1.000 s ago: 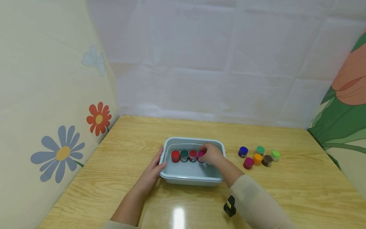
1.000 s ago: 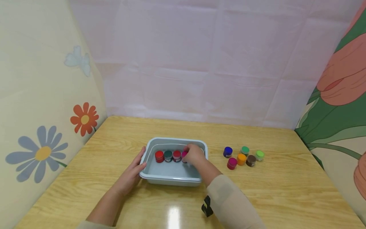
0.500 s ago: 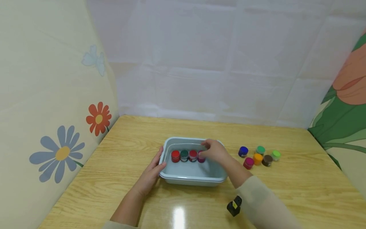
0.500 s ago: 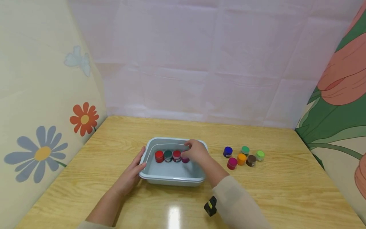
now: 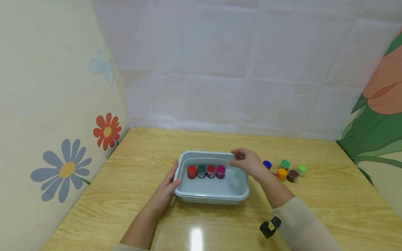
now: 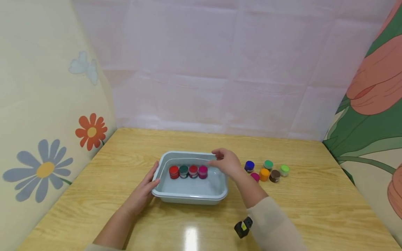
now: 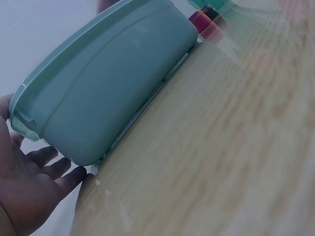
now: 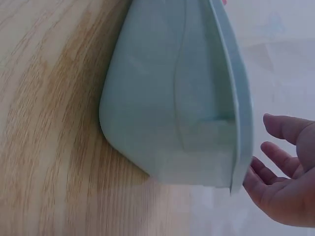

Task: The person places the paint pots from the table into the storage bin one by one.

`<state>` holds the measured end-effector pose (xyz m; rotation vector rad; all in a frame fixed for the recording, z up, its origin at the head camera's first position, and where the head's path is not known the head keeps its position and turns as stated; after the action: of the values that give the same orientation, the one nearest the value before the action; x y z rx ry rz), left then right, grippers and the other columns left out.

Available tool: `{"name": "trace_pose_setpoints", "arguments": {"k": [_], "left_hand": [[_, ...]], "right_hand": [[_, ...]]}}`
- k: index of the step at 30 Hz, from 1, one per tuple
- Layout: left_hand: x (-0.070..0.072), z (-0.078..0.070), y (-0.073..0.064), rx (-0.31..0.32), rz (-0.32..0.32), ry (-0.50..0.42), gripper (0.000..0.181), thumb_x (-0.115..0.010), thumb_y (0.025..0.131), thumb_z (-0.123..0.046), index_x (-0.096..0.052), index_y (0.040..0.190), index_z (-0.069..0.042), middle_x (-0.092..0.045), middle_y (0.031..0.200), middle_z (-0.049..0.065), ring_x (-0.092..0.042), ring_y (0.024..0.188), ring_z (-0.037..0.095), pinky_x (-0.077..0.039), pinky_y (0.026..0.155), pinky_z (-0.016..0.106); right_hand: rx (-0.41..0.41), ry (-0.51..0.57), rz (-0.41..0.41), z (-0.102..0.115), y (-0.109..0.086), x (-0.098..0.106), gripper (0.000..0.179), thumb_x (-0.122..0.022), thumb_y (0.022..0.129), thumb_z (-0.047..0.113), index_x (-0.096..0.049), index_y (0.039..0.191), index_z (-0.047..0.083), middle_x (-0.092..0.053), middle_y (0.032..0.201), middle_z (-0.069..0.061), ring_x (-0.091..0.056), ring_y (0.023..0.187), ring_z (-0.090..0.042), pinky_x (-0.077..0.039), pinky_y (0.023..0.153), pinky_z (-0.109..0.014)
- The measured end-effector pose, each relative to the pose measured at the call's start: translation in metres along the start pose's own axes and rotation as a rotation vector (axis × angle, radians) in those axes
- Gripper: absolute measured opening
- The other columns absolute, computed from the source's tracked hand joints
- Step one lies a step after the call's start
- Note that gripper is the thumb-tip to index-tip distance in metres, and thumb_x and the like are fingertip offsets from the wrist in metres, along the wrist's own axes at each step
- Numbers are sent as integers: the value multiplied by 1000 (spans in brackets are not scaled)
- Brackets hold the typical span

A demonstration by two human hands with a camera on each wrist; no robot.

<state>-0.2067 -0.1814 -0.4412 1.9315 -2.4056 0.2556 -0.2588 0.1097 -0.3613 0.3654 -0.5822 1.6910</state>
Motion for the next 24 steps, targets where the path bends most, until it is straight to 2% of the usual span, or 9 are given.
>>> {"name": "trace_pose_setpoints", "arguments": {"k": [9, 18, 24], "left_hand": [[0, -1, -1, -6, -1, -1, 65, -42, 103, -26, -9, 159, -26, 1, 167, 2, 6, 153, 32, -6, 120, 59], [0, 0, 0, -7, 0, -5, 65, -42, 103, -26, -9, 159, -26, 1, 167, 1, 7, 154, 31, -5, 121, 58], [0, 1, 1, -15, 6, -15, 65, -41, 103, -25, -8, 159, -25, 1, 167, 2, 6, 154, 31, -7, 121, 57]], "right_hand": [[55, 30, -71, -20, -8, 25, 48, -66, 93, 20, -54, 136, 4, -56, 136, -22, -54, 125, -35, -46, 105, -47], [26, 85, -60, -43, -23, 50, 56, -63, 96, 25, -43, 144, 2, -46, 144, -24, -46, 132, -37, -43, 109, -49], [28, 78, -116, -58, -30, 57, 54, -62, 96, 21, -44, 142, -1, -48, 141, -27, -48, 129, -38, -43, 108, -48]]}}
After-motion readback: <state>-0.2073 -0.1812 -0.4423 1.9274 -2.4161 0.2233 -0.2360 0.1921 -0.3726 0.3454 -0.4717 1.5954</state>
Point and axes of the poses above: each hand's wrist, its own y-axis towards the middle knuckle, its own x-axis out of the back of the hand, z = x × y, the point moved 1 cm from there along y, towards the middle knuckle
